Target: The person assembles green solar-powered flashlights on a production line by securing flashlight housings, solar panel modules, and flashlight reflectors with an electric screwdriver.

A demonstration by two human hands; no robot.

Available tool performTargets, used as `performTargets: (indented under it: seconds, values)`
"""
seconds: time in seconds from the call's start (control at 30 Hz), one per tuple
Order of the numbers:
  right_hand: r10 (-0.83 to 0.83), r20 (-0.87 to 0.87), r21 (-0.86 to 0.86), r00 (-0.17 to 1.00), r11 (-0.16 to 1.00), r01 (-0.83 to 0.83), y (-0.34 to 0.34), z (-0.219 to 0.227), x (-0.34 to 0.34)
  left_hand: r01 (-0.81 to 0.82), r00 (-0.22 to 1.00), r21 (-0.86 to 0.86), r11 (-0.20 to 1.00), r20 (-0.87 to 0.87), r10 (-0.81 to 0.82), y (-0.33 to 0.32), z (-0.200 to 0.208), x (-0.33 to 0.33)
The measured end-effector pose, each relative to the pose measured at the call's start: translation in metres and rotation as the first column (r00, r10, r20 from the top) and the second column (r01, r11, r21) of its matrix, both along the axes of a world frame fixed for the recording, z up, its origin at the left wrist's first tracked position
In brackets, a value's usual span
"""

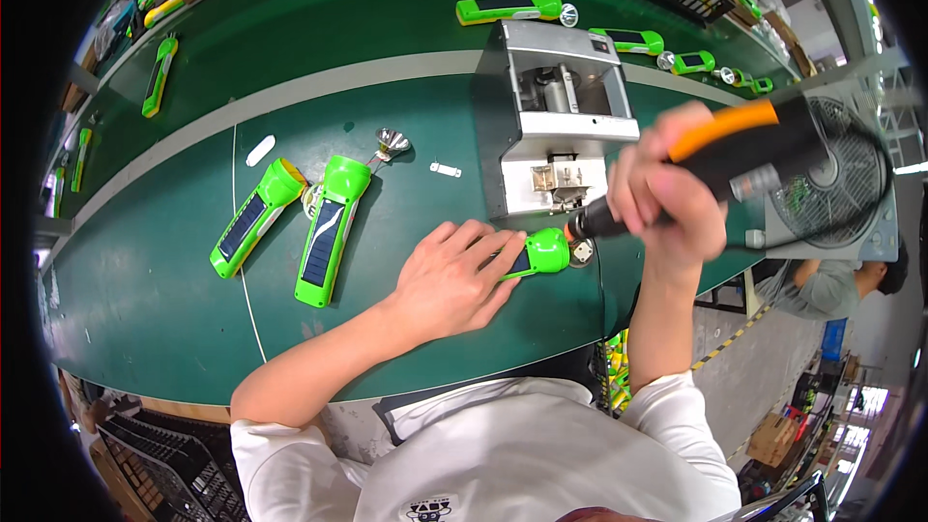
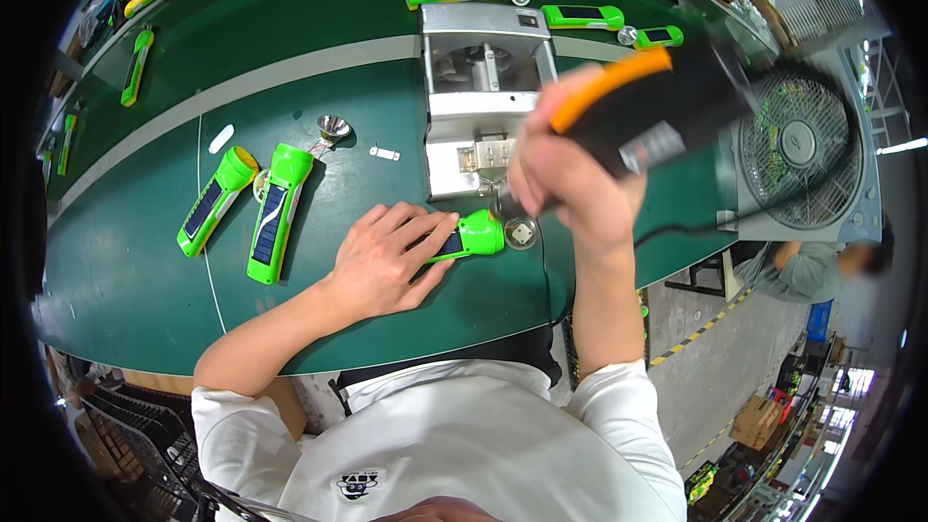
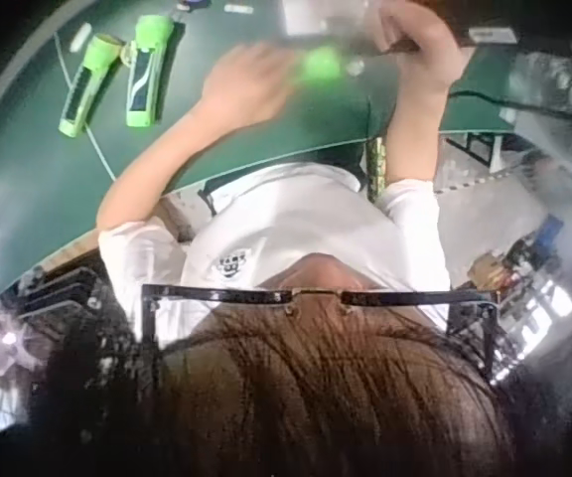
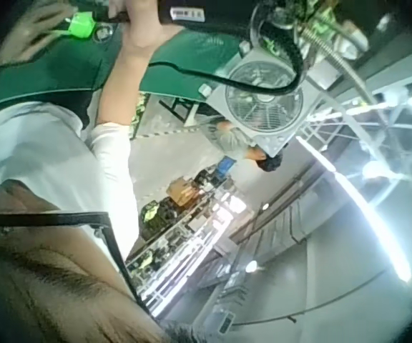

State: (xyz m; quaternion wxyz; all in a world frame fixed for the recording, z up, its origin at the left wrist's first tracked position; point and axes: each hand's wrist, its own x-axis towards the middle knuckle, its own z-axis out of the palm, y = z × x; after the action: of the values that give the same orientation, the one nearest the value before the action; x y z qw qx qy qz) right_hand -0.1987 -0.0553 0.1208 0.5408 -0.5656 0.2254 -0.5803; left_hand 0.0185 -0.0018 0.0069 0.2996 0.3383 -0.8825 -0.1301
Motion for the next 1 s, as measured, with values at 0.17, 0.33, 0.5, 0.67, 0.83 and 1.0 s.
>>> performTargets:
  seconds: [0.17, 0.33, 0.5, 0.67, 0.83, 1.0]
  values:
    - [0.042, 0.1, -0.069, 0.994, 0.997, -0.035, 0.035, -0.014, 0.0, 0.014, 1.0, 0.0, 1.0, 0.0, -0.014, 0.002, 0.0, 0.001]
    - [-0.006, 0.095, -0.054, 0.995, 0.998, 0.011, 0.04, -0.017, 0.002, 0.01, 1.0, -0.003, 1.0, -0.013, -0.01, 0.001, -0.001, 0.001]
    - [0.011, 0.04, -0.068, 0.999, 0.998, -0.008, 0.04, -0.023, -0.004, 0.01, 1.0, -0.008, 1.0, -0.017, -0.011, 0.0, -0.001, -0.001]
    - [-0.029, 0.004, -0.078, 1.0, 0.997, 0.03, 0.044, -0.027, 0.001, 0.003, 1.0, -0.007, 1.0, -0.013, -0.003, 0.002, -0.001, -0.002]
    - [-0.044, 0.05, -0.044, 0.998, 0.998, 0.046, 0.051, -0.033, 0.014, 0.008, 1.0, 0.0, 1.0, -0.019, -0.008, 0.002, -0.001, -0.001]
    - [-0.045, -0.139, -0.102, 0.989, 0.994, 0.031, 0.05, -0.045, 0.013, 0.015, 1.0, 0.013, 1.0, -0.005, -0.015, 0.001, 0.001, 0.003]
